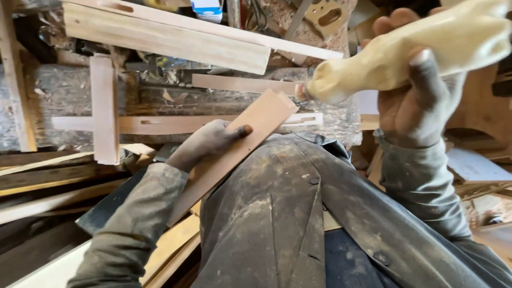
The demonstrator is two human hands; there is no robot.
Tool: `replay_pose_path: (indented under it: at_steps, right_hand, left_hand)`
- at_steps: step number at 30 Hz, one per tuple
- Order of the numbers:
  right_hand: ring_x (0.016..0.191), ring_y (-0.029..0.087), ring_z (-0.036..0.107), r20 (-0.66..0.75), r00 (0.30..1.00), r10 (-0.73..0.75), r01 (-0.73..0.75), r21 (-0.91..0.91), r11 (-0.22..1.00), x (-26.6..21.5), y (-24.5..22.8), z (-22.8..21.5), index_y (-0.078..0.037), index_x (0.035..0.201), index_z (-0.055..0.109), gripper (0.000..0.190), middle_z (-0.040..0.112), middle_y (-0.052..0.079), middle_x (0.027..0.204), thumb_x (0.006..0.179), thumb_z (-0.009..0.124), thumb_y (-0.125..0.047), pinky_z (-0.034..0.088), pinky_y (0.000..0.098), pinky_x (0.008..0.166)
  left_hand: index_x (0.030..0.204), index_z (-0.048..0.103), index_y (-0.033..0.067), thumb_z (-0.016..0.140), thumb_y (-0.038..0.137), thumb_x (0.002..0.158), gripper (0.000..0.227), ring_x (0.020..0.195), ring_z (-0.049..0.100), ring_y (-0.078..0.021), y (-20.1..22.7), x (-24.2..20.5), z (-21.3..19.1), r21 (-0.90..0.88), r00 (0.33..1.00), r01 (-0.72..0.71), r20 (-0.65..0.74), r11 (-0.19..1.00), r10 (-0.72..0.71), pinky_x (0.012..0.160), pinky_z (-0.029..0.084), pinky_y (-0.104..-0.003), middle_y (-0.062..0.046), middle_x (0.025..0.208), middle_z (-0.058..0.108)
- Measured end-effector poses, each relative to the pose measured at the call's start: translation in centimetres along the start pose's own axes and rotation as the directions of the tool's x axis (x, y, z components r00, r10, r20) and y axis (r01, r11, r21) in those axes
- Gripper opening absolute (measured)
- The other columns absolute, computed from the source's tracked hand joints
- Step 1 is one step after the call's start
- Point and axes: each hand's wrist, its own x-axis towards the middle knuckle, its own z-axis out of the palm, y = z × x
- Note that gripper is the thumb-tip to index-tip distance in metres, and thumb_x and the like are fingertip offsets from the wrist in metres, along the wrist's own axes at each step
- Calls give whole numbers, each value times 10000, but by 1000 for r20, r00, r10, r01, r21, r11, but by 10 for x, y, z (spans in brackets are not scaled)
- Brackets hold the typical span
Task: Applying wood glue to the joints of wooden frame components in preparation for assembly.
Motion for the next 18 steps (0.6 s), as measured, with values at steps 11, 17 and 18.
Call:
replay_pose_path:
  at_steps: [11, 17, 18]
  right_hand:
    - [929, 316, 615, -442, 882, 165, -91, 184, 979, 0, 14, -9, -12, 1229, 356, 824, 607, 233, 945, 543, 796, -132, 554, 478, 932]
    - [917, 342, 633, -413, 900, 137, -102, 106, 989, -23, 32, -7, -38, 1211, 398, 718, 618, 220, 994, 611, 769, -169, 565, 469, 859]
    - [918, 322, 630, -379, 919, 109, -95, 57, 994, -26, 33, -6, -52, 1204, 406, 692, 619, 203, 993, 633, 767, -201, 558, 457, 870]
  left_hand:
    - [959, 469, 107, 165, 616, 714, 641, 863, 547, -282, 16, 0, 4, 54, 969, -234, -71, 971, 238, 688, 385, -400, -128, 986, 571]
    - [712, 439, 103, 187, 637, 727, 591, 764, 541, -274, 8, -17, 1, 139, 930, -281, -206, 950, 305, 673, 373, -408, -106, 832, 587]
    - [707, 442, 105, 185, 656, 712, 608, 756, 532, -270, 8, -19, 1, 167, 933, -256, -214, 952, 288, 673, 372, -404, -93, 800, 575]
